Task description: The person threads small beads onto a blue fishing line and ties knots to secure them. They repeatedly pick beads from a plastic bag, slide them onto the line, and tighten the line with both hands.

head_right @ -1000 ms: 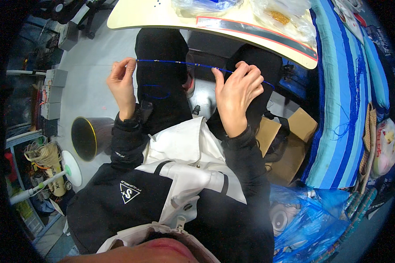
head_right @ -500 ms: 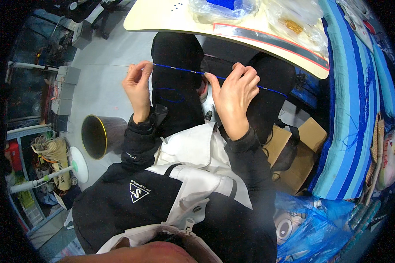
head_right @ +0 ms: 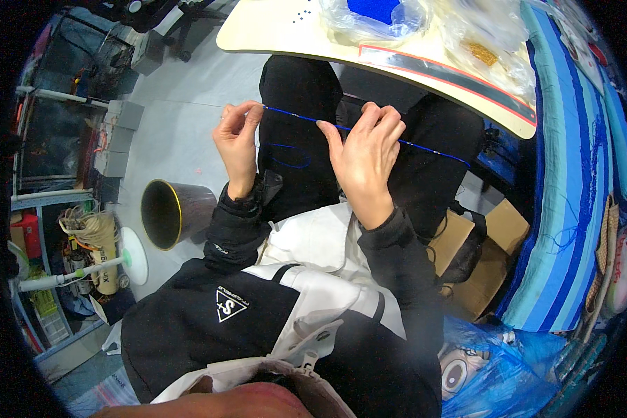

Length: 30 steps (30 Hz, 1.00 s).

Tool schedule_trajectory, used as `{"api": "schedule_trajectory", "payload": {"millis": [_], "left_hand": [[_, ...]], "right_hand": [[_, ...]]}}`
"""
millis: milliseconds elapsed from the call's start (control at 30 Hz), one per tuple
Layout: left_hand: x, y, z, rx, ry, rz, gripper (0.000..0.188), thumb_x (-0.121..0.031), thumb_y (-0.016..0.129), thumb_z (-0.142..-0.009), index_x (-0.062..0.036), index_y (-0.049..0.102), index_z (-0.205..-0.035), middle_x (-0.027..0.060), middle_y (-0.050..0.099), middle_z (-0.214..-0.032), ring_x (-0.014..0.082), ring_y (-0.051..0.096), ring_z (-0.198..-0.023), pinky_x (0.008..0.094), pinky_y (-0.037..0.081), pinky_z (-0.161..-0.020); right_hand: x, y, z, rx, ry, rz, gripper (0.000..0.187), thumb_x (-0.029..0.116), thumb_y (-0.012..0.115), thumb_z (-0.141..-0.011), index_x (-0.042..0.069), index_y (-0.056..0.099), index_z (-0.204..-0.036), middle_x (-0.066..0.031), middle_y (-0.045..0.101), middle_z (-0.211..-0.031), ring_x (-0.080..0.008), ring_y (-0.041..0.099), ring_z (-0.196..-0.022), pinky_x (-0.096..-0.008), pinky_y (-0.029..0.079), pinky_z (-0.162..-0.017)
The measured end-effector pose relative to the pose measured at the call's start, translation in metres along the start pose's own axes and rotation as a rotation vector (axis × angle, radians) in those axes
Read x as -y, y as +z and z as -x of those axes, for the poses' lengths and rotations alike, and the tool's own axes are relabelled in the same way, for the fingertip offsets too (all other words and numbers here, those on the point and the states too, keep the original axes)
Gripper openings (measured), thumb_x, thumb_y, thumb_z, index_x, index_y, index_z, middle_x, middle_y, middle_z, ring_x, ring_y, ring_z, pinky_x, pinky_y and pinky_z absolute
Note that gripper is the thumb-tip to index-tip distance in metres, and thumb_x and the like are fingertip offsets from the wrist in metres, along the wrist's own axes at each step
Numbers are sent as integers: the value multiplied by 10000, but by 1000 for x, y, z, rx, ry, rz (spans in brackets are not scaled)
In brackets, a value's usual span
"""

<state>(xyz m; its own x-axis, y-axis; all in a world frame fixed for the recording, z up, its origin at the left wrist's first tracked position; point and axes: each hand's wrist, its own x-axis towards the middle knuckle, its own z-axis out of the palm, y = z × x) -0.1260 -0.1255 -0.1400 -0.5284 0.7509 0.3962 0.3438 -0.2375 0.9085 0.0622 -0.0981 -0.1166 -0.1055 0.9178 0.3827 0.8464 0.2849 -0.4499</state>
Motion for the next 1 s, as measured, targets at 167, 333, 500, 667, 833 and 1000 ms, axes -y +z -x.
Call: {"api": "schedule_trajectory", "payload": {"millis": [167, 333, 500, 667, 833, 1000], "left_hand": [[-1, 1, 0, 5, 8, 35, 106, -92, 720, -855, 1, 710, -905, -41, 459, -738, 47, 442, -694, 191, 335, -612], [-5, 3, 1, 2, 9, 27, 105, -83, 720, -852, -1, 714, -917, -39, 460, -739, 47, 435, -687, 192, 327, -602], [-12, 6, 5, 9, 4, 39, 92, -74, 721, -849, -9, 723, -913, -38, 467, -737, 51, 410, -668, 196, 302, -581], [-16, 8, 6, 18, 37, 35, 87, -74, 720, -850, -10, 726, -909, -38, 475, -735, 51, 403, -669, 196, 298, -581], [-15, 8, 5, 25, 23, 64, 87, -77, 718, -852, -13, 726, -911, -38, 477, -734, 50, 407, -675, 196, 301, -581], [-15, 6, 6, 28, 25, 40, 91, -81, 717, -855, -10, 723, -911, -39, 468, -735, 49, 411, -678, 197, 309, -585]], "right_hand": [[4, 3, -3, 28, 22, -21, 625, 409, 751, -783, -55, 470, -1094, -201, 409, -1081, -355, 458, -1012, -428, 485, -779], [15, 2, -2, 31, -24, -129, 635, 405, 755, -785, -73, 463, -1083, -202, 399, -1073, -361, 470, -991, -432, 495, -782], [25, 4, -5, 29, -29, -169, 605, 367, 764, -785, -63, 458, -1081, -197, 392, -1072, -361, 499, -989, -411, 535, -699], [24, 3, -6, 51, 7, -164, 568, 351, 744, -807, -54, 455, -1081, -189, 399, -1085, -368, 537, -982, -424, 540, -680], [23, 1, -5, 79, 24, -188, 558, 349, 735, -816, -51, 453, -1083, -193, 405, -1092, -373, 549, -980, -428, 539, -685], [23, 2, -3, 70, 10, -178, 554, 348, 732, -818, -48, 453, -1088, -190, 406, -1093, -376, 554, -974, -427, 539, -685]]}}
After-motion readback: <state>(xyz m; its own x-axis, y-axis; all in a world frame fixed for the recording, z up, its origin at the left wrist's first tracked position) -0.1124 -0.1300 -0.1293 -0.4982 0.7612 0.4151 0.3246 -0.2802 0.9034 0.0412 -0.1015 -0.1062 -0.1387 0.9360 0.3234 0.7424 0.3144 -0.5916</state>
